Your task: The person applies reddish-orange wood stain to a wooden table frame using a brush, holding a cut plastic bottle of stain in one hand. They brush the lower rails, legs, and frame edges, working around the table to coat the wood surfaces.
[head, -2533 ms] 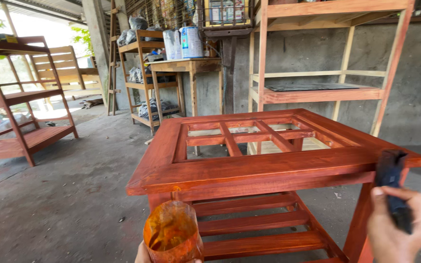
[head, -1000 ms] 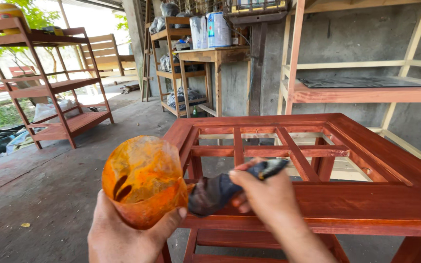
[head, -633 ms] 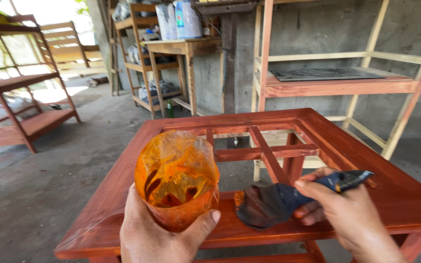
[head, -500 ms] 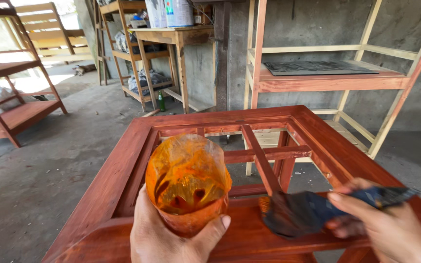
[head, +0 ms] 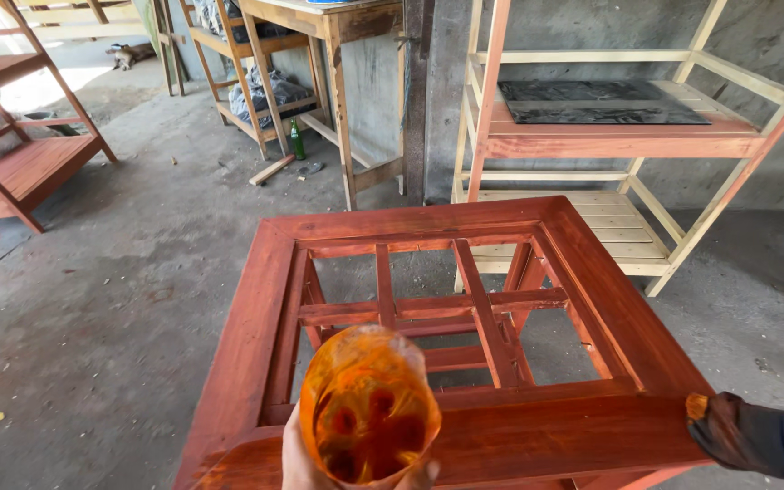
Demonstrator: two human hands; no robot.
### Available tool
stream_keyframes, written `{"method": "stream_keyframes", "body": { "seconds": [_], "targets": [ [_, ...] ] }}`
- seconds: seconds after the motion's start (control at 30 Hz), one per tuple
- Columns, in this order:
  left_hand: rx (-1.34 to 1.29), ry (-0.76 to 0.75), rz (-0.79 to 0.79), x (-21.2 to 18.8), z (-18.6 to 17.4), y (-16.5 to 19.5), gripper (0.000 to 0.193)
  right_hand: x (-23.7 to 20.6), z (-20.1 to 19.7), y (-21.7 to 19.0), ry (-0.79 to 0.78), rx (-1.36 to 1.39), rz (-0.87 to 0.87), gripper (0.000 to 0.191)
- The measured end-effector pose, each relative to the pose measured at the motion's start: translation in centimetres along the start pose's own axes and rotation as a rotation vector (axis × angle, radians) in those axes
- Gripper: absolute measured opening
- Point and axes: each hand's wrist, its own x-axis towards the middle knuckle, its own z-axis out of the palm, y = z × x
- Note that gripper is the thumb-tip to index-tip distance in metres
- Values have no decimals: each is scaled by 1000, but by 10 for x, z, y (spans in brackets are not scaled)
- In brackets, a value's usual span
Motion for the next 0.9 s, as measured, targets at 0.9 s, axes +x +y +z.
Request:
{"method": "stream_keyframes", "body": {
  "seconds": [0.9],
  "targets": [
    [644, 44, -409, 80, 31, 196, 129, -170, -32, -247, -195, -446, -692, 15]
  ]
}}
